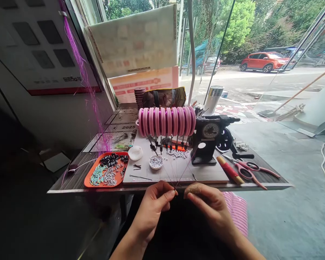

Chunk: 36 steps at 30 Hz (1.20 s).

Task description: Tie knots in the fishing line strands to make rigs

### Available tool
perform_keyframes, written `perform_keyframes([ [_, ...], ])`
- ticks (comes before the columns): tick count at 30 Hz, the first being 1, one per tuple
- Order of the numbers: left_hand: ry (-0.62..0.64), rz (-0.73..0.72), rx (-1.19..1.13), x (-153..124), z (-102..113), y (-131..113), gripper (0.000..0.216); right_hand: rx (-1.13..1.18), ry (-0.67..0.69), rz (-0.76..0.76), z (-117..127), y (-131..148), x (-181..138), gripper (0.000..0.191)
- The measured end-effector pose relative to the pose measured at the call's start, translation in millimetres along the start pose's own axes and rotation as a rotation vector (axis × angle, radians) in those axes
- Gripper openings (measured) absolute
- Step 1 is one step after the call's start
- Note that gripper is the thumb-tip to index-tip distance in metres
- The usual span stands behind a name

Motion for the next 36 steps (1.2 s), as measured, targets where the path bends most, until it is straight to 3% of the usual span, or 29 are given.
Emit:
perform_keyframes([
  [4, -0.044, 0.11, -0.127, -1.0, 1.5, 6.3, 0.021, -0.083, 0.015, 0.021, -3.1, -4.0, 1.7, 0.013],
  [7, -0.057, 0.096, -0.133, -2.0, 0.2, 7.1, 0.021, -0.127, 0.017, 0.069, -4.1, -3.3, 2.5, 0.011],
  [15, -0.141, -0.164, 0.127, -4.0, -3.2, 0.5, 0.017, -0.138, -0.123, 0.101, -4.7, 9.5, -3.7, 0.007],
  [21, -0.153, -0.336, 0.279, -6.9, -3.3, -4.1, 0.013, -0.024, -0.198, -0.03, -3.4, 9.2, -3.3, 0.013],
  [24, -0.175, -0.421, 0.349, -9.1, -4.0, -5.7, 0.012, -0.048, -0.21, -0.026, -3.6, 10.1, -3.3, 0.013],
  [29, -0.187, -0.451, 0.438, -10.7, -5.6, -5.5, 0.012, -0.297, -0.131, 0.179, -12.0, 17.0, -3.8, 0.003],
  [33, -0.166, -0.454, 0.479, -12.0, -6.9, -7.1, 0.015, -0.551, -0.133, 0.467, -18.5, 25.5, -1.6, 0.021],
  [36, -0.151, -0.46, 0.497, -12.5, -7.4, -9.0, 0.016, -0.632, -0.083, 0.537, -21.2, 29.4, 3.5, 0.02],
])
Point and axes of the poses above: each hand's wrist, its own x-axis towards the middle knuckle, its own z-axis out of the back of the hand, y = z × x, the point moved 3 cm from there along x, towards the middle knuckle
